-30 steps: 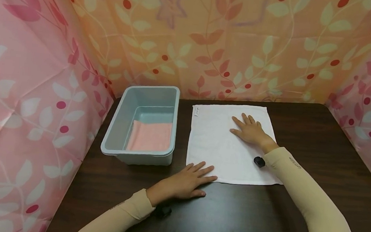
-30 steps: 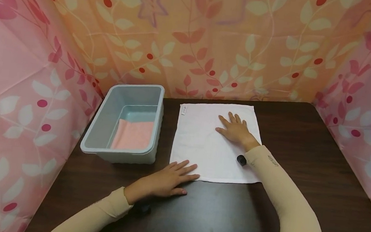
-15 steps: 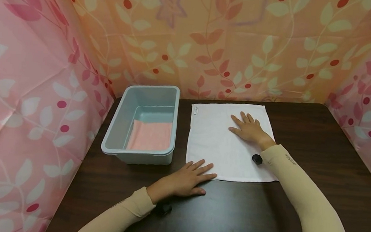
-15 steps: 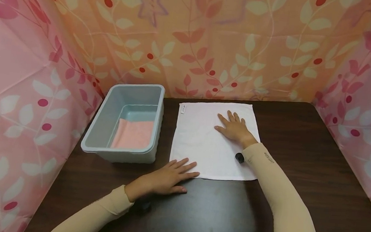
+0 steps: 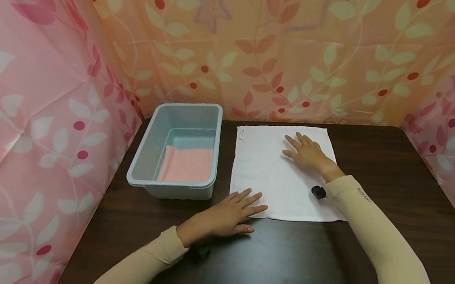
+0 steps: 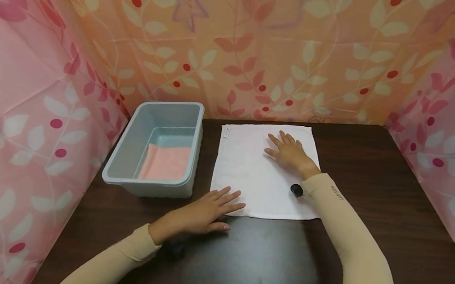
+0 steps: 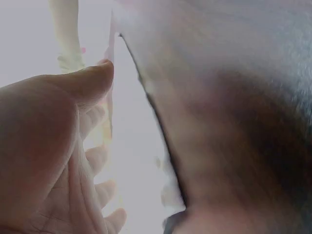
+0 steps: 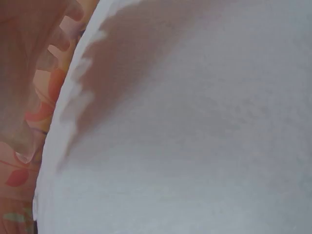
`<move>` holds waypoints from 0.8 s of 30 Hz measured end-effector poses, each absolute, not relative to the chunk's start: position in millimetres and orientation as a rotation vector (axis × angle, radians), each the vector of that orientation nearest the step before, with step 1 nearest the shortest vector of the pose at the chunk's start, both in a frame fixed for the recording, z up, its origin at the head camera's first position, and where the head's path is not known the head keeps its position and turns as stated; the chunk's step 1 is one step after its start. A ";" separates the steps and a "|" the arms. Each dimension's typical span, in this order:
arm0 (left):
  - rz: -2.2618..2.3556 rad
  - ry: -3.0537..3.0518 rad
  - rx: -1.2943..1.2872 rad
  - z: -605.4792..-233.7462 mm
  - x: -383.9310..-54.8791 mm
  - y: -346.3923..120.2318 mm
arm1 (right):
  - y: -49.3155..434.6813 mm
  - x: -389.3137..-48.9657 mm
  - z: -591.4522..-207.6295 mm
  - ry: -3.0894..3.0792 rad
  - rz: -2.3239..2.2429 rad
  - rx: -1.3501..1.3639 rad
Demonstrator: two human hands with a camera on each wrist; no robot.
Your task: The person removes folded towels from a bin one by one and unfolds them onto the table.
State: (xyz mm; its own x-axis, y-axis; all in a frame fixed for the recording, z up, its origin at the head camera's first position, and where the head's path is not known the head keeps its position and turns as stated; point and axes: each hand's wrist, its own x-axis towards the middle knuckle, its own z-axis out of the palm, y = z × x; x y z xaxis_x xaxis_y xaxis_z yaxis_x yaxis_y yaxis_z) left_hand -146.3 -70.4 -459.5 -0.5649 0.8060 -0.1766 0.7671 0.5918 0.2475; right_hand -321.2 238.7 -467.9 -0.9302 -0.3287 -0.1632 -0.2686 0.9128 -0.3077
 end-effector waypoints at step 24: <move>0.537 3.024 1.264 -343.6 -119.3 -149.7 | 154.3 -321.3 -394.2 2.823 -0.925 -0.864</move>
State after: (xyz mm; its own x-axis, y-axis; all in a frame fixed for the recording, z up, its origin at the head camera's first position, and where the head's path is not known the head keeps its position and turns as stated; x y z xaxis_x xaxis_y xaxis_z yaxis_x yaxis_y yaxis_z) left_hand -119.3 -149.7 -343.6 -0.6965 0.6586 0.2849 0.7165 0.6606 0.2242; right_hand -321.3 154.3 -394.2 -0.8430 -0.5236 0.1234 -0.4952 0.6656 -0.5583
